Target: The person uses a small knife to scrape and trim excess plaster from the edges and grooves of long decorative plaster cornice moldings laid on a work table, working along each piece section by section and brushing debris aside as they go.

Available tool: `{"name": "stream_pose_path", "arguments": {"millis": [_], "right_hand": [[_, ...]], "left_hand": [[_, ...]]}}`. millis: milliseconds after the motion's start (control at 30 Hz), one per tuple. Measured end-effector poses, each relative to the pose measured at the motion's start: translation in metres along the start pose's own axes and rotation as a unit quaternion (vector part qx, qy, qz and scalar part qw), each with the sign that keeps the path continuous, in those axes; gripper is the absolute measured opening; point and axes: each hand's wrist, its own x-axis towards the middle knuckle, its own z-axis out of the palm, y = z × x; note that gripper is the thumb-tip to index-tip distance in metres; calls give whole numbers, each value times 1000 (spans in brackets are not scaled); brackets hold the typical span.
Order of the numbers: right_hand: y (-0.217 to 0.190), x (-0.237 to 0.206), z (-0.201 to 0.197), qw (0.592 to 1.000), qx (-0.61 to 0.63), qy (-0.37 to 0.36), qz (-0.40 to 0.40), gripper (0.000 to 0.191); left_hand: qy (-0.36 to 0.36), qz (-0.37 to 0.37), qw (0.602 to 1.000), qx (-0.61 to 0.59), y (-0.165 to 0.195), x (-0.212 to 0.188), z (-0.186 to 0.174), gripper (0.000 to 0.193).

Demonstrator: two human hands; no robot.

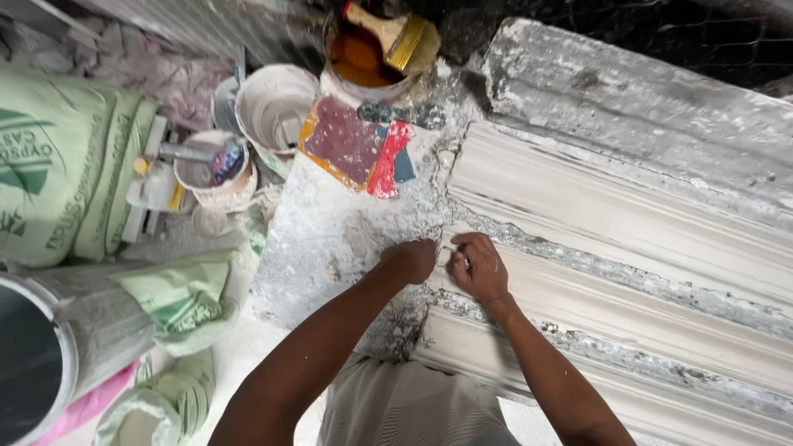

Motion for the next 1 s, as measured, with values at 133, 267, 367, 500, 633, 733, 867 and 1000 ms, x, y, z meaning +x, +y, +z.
{"name": "stream_pose_path", "arguments": {"millis": [133, 267, 367, 500, 633, 733, 867, 1000], "right_hand": [[7, -1, -1, 1000, 7, -13, -15, 23], [16, -6, 0, 999, 51, -12, -2, 23], [18, -9, 2, 998, 60, -11, 5, 19], [16, -8, 4, 999, 47, 3, 6, 8], [15, -4, 4, 999, 48, 3, 1, 8], [16, -3, 3, 999, 42, -6, 2, 8], [15, -4, 2, 999, 32, -17, 10, 9], [15, -7, 2, 999, 21, -12, 31, 11]], "left_hand": [[13, 11, 1000, 7, 2, -21, 3, 26], [15, 7, 999, 39, 19, -51, 8, 25], [0, -2, 999, 46, 31, -56, 0, 26], [-52, -28, 998, -25, 40, -38, -15, 27], [-150, -47, 987, -42, 41, -4, -24, 29], [-227, -20, 973, -15, 39, 30, -34, 28], [-296, 0, 955, 24, 35, 78, -60, 27], [-304, 16, 952, 26, 20, 83, -68, 26]]}}
